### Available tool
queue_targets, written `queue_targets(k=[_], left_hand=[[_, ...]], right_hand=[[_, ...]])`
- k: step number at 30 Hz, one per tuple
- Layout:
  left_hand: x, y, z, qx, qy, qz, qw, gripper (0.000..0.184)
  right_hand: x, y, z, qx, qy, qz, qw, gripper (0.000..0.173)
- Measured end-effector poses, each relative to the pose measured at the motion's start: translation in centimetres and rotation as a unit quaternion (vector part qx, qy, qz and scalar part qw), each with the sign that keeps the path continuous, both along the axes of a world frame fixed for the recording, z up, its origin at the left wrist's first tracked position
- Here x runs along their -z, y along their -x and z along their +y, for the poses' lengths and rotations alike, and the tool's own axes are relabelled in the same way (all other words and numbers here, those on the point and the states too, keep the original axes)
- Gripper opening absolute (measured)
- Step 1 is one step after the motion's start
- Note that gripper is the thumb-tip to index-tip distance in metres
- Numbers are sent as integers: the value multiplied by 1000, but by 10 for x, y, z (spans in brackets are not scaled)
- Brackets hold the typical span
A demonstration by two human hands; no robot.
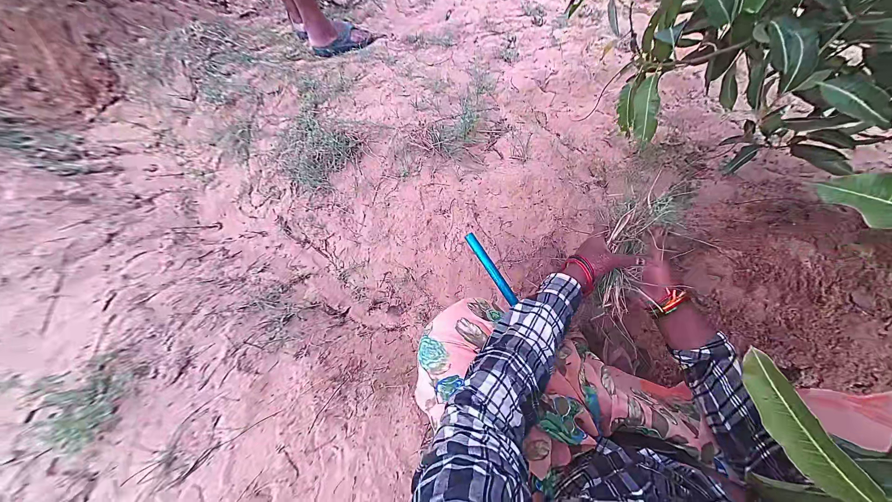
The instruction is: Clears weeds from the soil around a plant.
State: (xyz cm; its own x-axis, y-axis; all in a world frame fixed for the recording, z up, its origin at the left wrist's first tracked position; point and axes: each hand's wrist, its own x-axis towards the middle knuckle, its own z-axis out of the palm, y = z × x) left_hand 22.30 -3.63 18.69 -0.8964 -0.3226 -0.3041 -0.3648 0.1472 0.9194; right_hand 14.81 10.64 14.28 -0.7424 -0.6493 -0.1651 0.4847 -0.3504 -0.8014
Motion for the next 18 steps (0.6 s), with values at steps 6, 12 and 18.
queue_targets(k=[6,12,18], left_hand=[[1,-1,-51,-186,-10,22,982,56],[-32,-35,-106,-381,-9,174,908,75],[-127,-67,-96,-403,-56,-65,911,64]], right_hand=[[-12,2,-42,-191,-16,128,973,58],[43,30,-118,-163,-461,298,820,37],[-25,-42,-147,-392,-548,340,656,41]])
